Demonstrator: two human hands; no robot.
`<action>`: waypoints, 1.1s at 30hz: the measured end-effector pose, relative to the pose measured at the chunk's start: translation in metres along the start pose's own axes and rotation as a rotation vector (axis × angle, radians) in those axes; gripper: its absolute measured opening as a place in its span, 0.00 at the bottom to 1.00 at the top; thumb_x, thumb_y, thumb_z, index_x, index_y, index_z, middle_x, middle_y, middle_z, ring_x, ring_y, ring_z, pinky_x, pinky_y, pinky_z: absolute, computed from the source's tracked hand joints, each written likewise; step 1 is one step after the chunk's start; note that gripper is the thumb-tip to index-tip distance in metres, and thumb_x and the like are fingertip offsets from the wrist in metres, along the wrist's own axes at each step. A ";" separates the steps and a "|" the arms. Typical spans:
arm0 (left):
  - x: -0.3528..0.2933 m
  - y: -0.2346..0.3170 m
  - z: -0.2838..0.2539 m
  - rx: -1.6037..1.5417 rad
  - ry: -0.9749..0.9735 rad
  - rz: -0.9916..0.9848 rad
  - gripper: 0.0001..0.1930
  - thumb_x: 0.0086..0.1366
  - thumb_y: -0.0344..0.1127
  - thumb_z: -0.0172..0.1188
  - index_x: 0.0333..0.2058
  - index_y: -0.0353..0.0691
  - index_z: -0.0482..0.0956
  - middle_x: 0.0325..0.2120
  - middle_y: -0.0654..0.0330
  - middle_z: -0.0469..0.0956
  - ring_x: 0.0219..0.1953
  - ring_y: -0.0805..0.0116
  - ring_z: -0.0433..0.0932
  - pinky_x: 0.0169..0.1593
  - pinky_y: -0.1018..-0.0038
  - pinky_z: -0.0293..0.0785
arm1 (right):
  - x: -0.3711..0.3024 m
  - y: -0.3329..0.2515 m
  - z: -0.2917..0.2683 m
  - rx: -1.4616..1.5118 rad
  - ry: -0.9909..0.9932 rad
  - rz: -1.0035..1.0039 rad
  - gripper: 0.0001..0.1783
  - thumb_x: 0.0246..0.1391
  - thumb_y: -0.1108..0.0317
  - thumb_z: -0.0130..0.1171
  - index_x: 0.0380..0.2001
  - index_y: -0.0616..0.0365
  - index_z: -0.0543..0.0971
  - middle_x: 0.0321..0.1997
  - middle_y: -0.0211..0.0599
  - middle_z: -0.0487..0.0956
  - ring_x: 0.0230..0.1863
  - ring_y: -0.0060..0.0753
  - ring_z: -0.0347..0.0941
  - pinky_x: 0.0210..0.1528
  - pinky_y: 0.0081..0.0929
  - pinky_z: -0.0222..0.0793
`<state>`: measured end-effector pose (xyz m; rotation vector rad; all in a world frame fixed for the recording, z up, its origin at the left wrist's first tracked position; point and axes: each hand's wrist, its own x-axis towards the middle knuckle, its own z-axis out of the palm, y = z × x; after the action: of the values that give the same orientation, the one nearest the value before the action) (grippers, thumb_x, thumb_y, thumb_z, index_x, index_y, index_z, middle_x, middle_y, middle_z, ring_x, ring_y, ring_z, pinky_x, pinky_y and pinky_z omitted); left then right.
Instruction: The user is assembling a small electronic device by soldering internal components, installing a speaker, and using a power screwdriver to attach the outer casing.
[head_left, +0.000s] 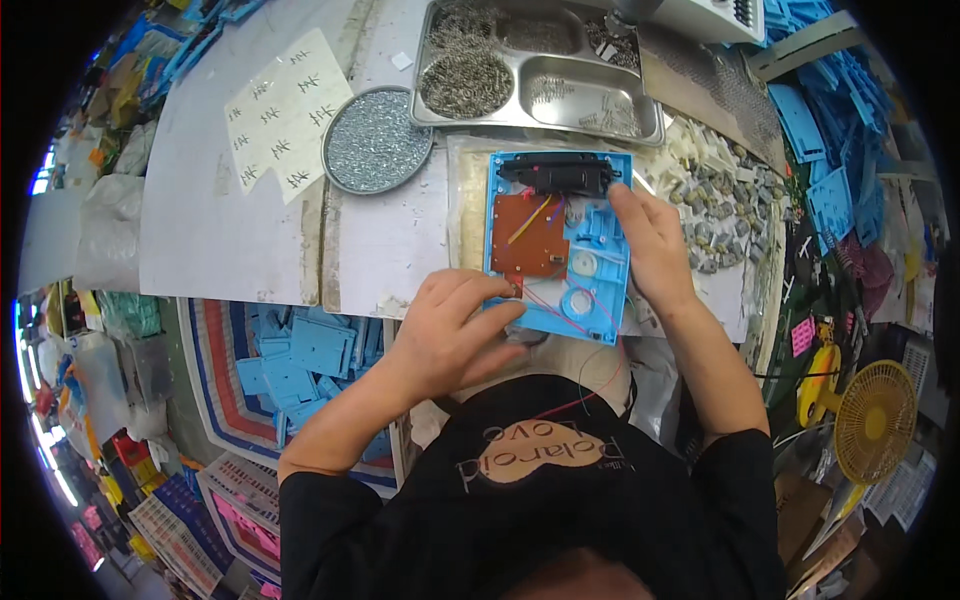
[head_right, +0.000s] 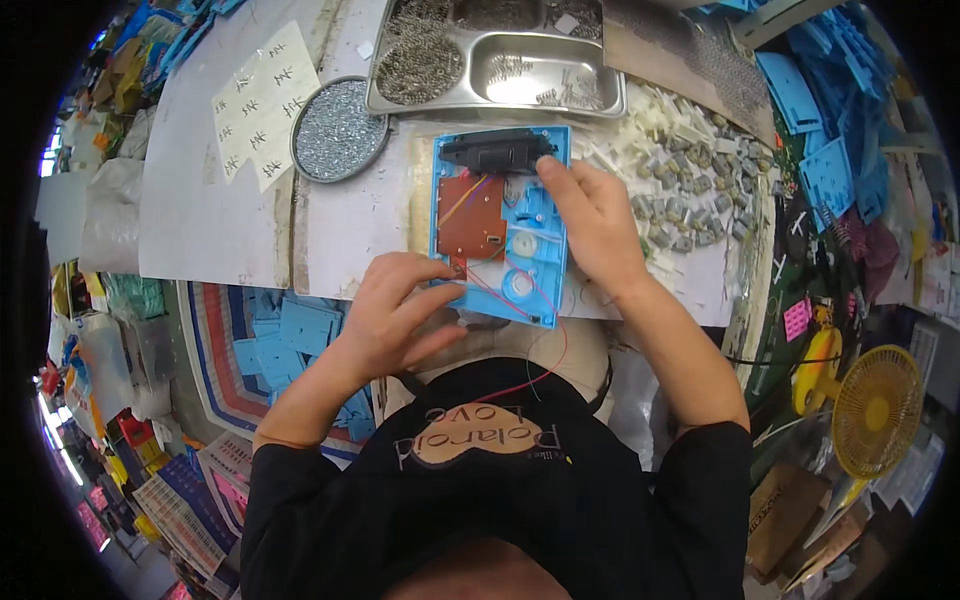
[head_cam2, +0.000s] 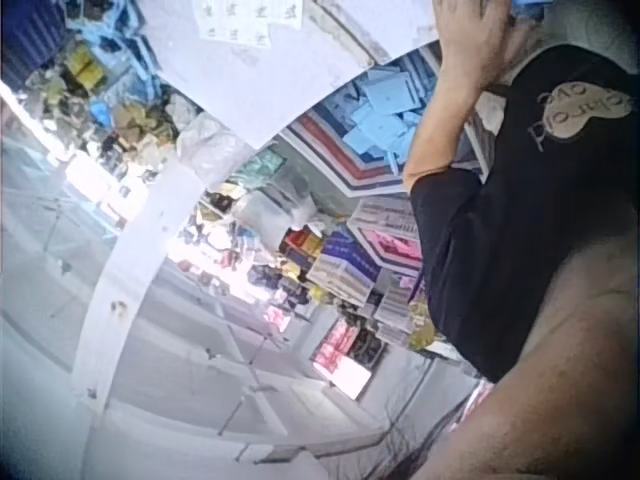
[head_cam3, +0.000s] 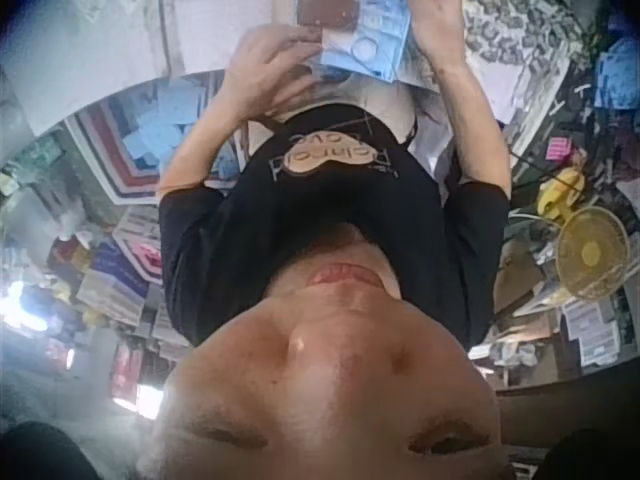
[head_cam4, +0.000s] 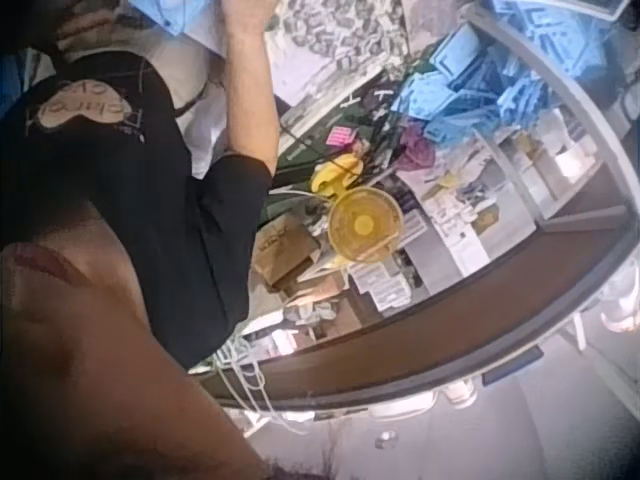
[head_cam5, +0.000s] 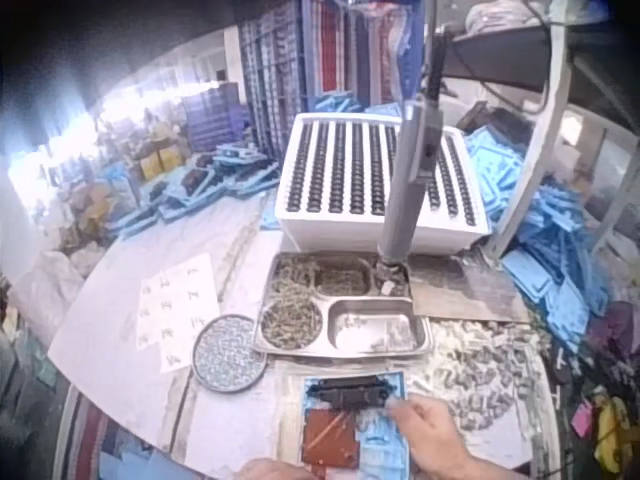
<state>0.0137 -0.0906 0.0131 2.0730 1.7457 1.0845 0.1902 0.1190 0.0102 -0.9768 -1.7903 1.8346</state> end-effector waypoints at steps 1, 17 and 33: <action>-0.001 -0.007 0.007 0.039 -0.030 0.038 0.20 0.46 0.31 0.75 0.41 0.43 0.83 0.41 0.60 0.80 0.45 0.57 0.79 0.49 0.60 0.73 | 0.006 0.008 0.003 0.017 0.089 0.000 0.23 0.70 0.52 0.56 0.29 0.61 0.81 0.25 0.28 0.81 0.25 0.20 0.71 0.28 0.25 0.66; 0.011 -0.017 0.002 0.152 -0.255 -0.076 0.23 0.55 0.33 0.69 0.52 0.46 0.82 0.42 0.62 0.75 0.46 0.60 0.73 0.55 0.61 0.65 | 0.014 -0.033 -0.013 -0.993 -0.187 -0.174 0.22 0.58 0.49 0.64 0.48 0.52 0.78 0.20 0.40 0.81 0.25 0.53 0.80 0.30 0.46 0.74; 0.069 -0.033 0.027 0.370 -0.051 -0.049 0.23 0.58 0.49 0.70 0.49 0.42 0.85 0.37 0.63 0.76 0.42 0.62 0.73 0.52 0.59 0.61 | -0.061 -0.008 -0.016 -0.759 -0.274 -0.091 0.44 0.54 0.73 0.65 0.73 0.51 0.61 0.25 0.40 0.82 0.26 0.49 0.80 0.31 0.42 0.74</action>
<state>0.0080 -0.0110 0.0015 2.2219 2.0879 0.7301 0.2410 0.0881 0.0314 -0.8748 -2.7436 1.2719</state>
